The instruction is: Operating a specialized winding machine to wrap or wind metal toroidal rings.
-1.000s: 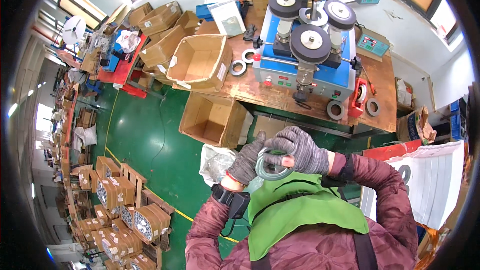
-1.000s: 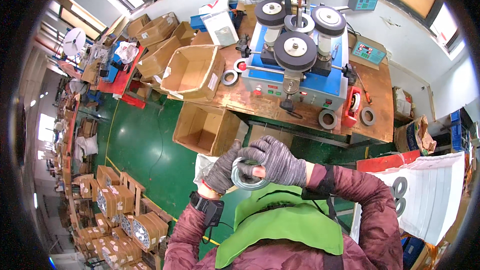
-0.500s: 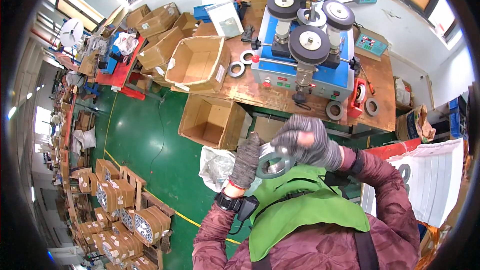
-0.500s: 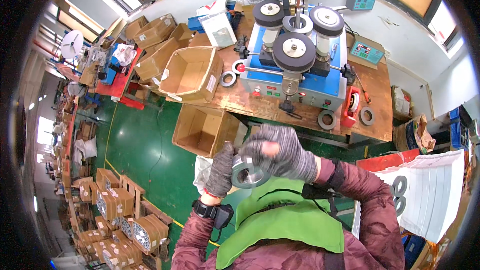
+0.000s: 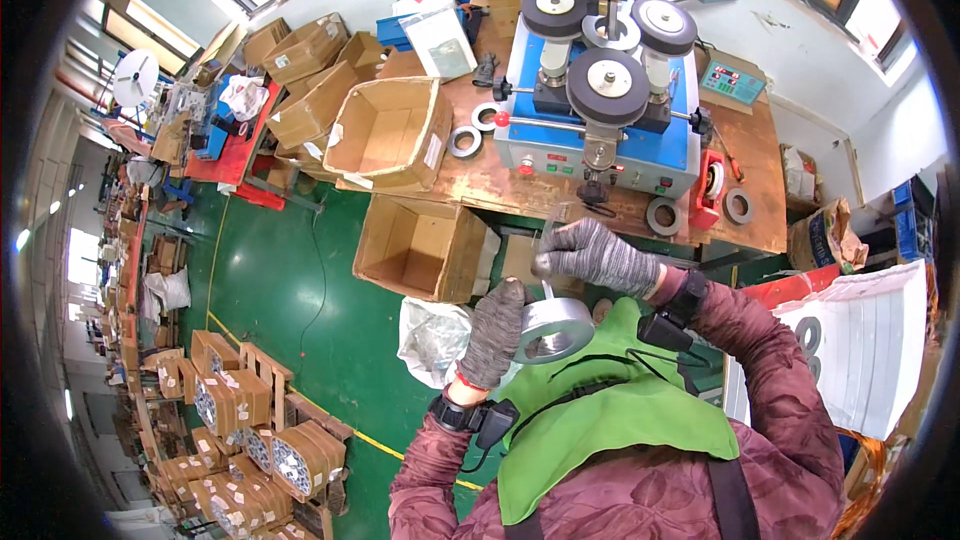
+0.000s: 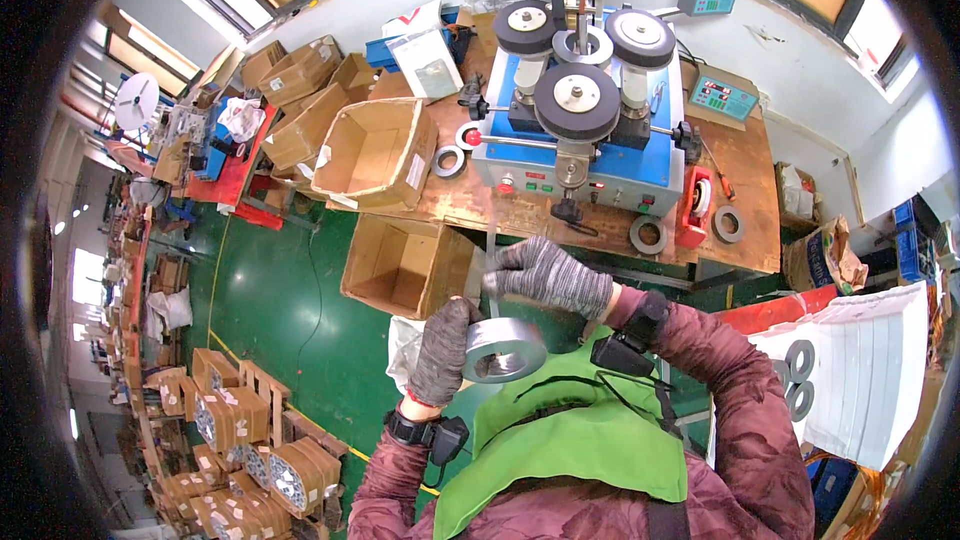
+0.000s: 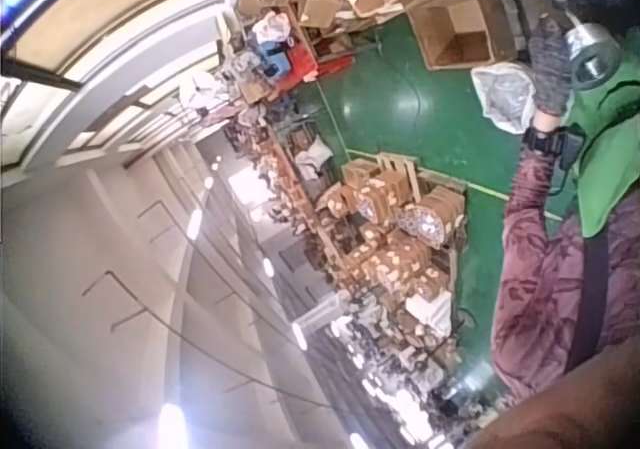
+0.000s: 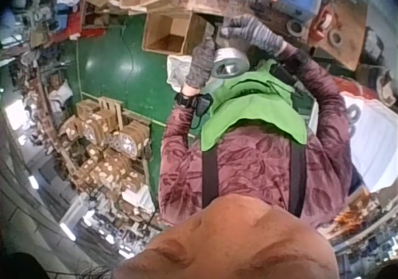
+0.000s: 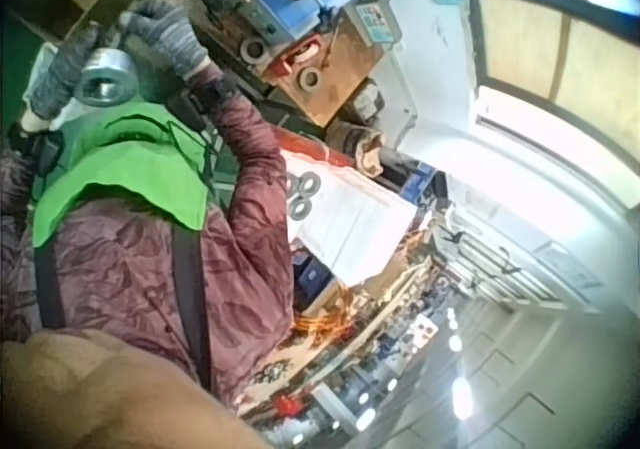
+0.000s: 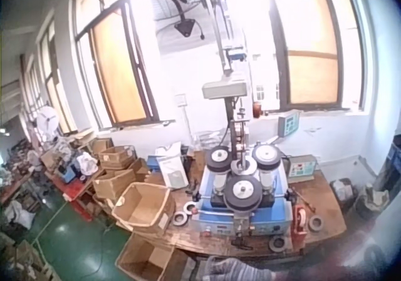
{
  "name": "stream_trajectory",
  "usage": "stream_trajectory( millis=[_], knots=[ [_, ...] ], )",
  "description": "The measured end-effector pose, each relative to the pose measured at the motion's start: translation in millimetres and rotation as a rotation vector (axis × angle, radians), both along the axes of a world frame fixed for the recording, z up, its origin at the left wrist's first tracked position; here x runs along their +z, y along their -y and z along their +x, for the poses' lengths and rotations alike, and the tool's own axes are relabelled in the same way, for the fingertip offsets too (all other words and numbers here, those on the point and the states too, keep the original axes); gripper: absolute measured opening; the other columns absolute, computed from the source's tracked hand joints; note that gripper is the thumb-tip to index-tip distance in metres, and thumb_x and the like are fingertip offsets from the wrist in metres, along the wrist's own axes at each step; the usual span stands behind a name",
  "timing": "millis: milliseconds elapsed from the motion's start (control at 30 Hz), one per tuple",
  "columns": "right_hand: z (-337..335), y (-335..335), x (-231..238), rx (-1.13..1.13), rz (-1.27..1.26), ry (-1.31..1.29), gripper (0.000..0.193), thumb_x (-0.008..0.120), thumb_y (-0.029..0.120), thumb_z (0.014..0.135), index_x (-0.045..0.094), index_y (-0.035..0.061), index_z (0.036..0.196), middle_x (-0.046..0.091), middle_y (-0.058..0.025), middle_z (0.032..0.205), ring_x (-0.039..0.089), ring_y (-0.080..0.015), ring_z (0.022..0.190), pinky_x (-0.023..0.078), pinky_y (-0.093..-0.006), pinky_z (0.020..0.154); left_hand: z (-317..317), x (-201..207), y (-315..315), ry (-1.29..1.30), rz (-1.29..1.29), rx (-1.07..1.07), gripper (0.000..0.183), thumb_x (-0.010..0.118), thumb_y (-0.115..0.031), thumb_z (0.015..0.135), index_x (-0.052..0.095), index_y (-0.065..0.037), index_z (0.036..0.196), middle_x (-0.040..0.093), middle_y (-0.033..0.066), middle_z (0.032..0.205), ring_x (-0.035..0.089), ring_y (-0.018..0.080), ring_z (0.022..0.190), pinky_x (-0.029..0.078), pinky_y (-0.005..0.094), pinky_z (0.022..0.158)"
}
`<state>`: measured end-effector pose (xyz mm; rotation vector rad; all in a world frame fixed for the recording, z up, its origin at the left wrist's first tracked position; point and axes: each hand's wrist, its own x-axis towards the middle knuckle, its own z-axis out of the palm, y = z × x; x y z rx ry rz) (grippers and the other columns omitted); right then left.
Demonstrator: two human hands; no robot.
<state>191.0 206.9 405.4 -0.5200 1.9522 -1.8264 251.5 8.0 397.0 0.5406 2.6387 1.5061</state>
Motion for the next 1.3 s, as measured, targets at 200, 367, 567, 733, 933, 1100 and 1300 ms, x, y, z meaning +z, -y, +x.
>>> stream_trajectory(
  millis=[200,367,567,733,933,1100,1300],
  knots=[
    [23,1,-45,0.144,0.137,-0.312,0.017,0.055,0.014,0.084,0.064,0.0006,0.090,0.062,-0.0091,0.076,0.057,-0.0159,0.072,0.046,-0.0278,0.067,2,-4,-6,0.219,0.194,0.078,0.040,0.033,-0.032,0.096,0.055,-0.001,0.082,0.056,0.0160,0.077,0.054,0.0272,0.072,0.042,0.0356,0.070],
    [32,-10,-46,0.168,0.249,-0.566,0.022,0.053,0.018,0.085,0.062,0.0003,0.095,0.060,-0.0140,0.084,0.059,-0.0227,0.080,0.046,-0.0298,0.071,6,-18,-9,0.283,0.302,0.119,0.040,0.050,-0.035,0.090,0.059,0.003,0.084,0.055,0.0102,0.062,0.050,0.0192,0.058,0.042,0.0322,0.058],
    [49,-29,-2,0.049,0.182,-0.206,0.049,0.067,0.031,0.076,0.051,-0.0033,0.107,0.059,-0.0171,0.090,0.060,-0.0268,0.086,0.047,-0.0338,0.077,-8,-22,-8,0.586,0.241,0.304,0.052,0.041,-0.050,0.091,0.061,-0.003,0.082,0.060,0.0049,0.069,0.055,0.0137,0.059,0.045,0.0288,0.056],
    [50,-23,1,-0.094,0.258,-0.260,0.044,0.069,0.021,0.069,0.054,0.0015,0.105,0.058,-0.0169,0.093,0.058,-0.0303,0.087,0.047,-0.0355,0.076,-17,-20,-19,1.122,0.797,0.126,0.050,0.049,-0.051,0.086,0.061,-0.003,0.091,0.060,0.0041,0.070,0.057,0.0116,0.060,0.048,0.0242,0.052],
    [37,-18,0,0.026,0.520,-1.195,0.032,0.059,0.023,0.067,0.060,0.0206,0.099,0.054,-0.0054,0.106,0.056,-0.0241,0.088,0.046,-0.0356,0.072,-21,-42,-30,0.751,0.557,-0.101,0.041,0.046,-0.044,0.090,0.056,-0.006,0.101,0.060,0.0039,0.086,0.058,0.0107,0.076,0.051,0.0235,0.066],
    [28,-26,-6,0.087,0.424,-1.355,0.033,0.062,0.023,0.062,0.062,0.0251,0.095,0.056,0.0024,0.098,0.054,-0.0186,0.086,0.042,-0.0352,0.074,-26,-34,-33,1.208,0.874,0.097,0.039,0.045,-0.042,0.091,0.055,-0.007,0.103,0.060,0.0034,0.090,0.059,0.0114,0.079,0.051,0.0244,0.069],
    [31,-22,-6,-0.080,0.256,-1.213,0.028,0.062,0.022,0.061,0.063,0.0211,0.089,0.060,0.0019,0.091,0.056,-0.0201,0.086,0.043,-0.0365,0.071,-24,-20,-37,1.054,0.879,0.190,0.051,0.046,-0.046,0.089,0.054,0.001,0.106,0.061,0.0101,0.094,0.061,0.0180,0.081,0.053,0.0284,0.071]
  ],
)
